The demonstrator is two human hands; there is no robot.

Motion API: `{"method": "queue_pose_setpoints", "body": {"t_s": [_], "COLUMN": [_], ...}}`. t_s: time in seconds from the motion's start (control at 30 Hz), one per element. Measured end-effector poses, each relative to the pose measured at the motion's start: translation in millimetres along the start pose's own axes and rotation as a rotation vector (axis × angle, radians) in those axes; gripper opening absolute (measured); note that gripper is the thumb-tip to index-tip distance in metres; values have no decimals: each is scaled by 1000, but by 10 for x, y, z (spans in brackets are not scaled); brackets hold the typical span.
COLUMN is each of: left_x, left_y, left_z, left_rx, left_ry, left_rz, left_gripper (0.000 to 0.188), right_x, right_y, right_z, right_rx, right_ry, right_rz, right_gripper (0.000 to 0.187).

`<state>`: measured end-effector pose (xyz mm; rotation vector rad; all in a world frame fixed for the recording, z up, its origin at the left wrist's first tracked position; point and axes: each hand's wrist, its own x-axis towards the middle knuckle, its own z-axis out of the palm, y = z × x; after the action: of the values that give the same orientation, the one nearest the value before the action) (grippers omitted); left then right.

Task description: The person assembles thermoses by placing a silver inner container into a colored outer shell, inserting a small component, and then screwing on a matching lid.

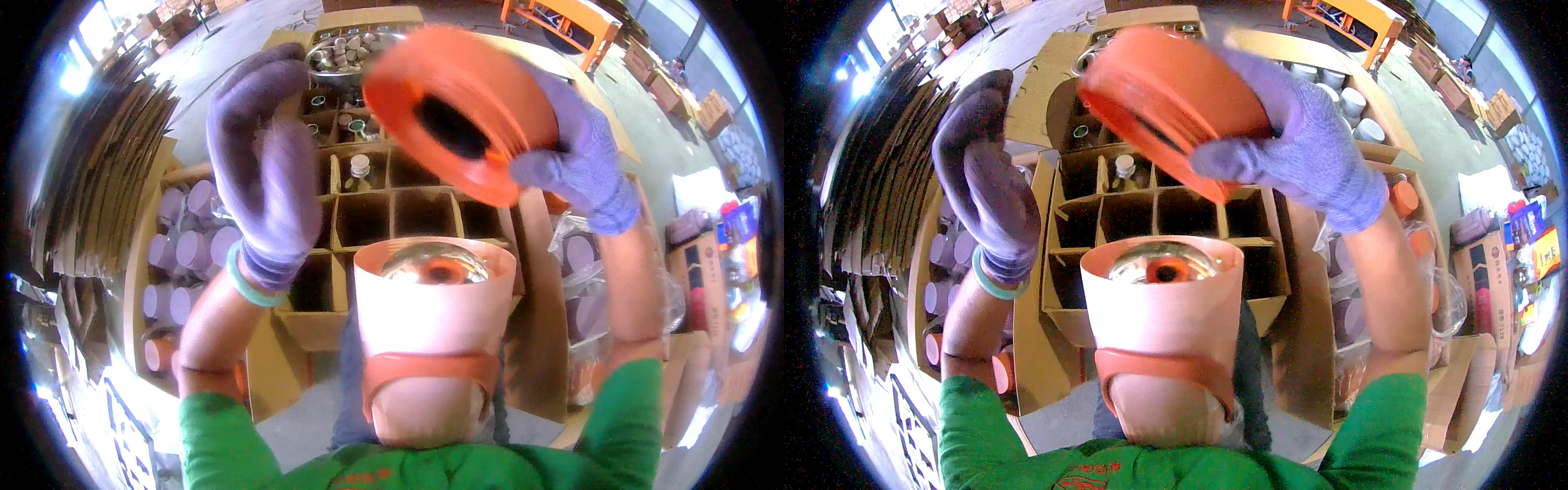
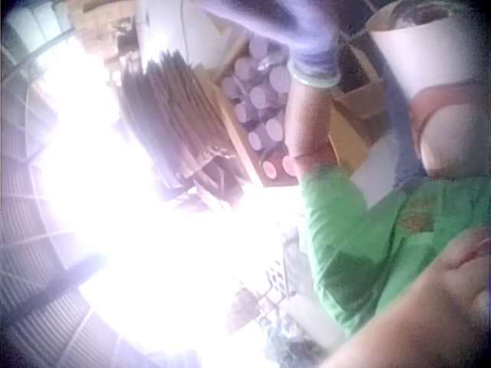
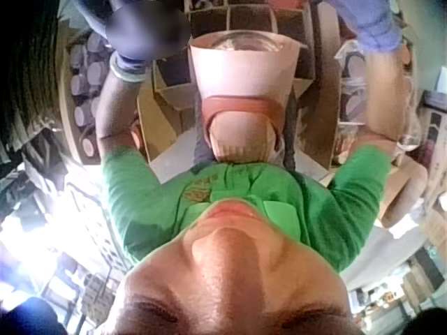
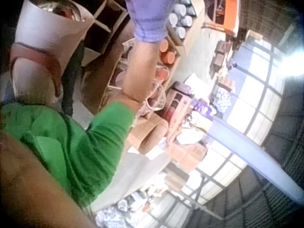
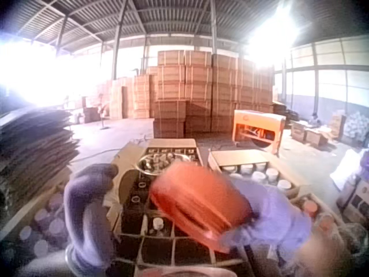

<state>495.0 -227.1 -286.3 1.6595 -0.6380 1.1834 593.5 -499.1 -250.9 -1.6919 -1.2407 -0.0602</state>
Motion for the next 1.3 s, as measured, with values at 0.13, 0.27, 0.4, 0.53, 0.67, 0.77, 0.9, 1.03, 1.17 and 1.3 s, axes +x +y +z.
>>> {"method": "queue_pose_setpoints", "body": {"t_s": [0.13,0.27,0.4,0.53,0.67,0.77,0.9,1.03,1.17,1.3], "left_x": [-423,-697,-809,-953,-992,-925,-573,-358,-293,-610], "left_y": [-205,-110,-142,-176,-59,124,539,630,667,385], "left_z": [19,241,254,243,215,200,307,462,449,324], "left_rx": [-561,-849,-862,-701,-597,-478,-141,271,105,-330], "left_ry": [19,-139,-36,-41,-70,-111,-291,-496,-538,-53], "left_rz": [-864,-1103,-1207,-1075,-1023,-956,-785,-389,-466,-818], "left_gripper": [77,84,65,65,67,64,35,23,42,64], "right_x": [26,27,-12,-74,-209,-333,-720,-820,-828,-618], "right_y": [-114,-81,-55,-99,-161,-85,470,582,590,536], "right_z": [34,128,212,253,335,383,588,811,749,389], "right_rx": [-59,-65,-22,32,243,363,569,710,888,547], "right_ry": [-435,-596,-581,-601,-487,-358,-176,-37,-50,-31], "right_rz": [-9,-60,-45,53,155,223,363,310,346,242], "right_gripper": [80,76,72,68,64,69,58,52,54,46]}}
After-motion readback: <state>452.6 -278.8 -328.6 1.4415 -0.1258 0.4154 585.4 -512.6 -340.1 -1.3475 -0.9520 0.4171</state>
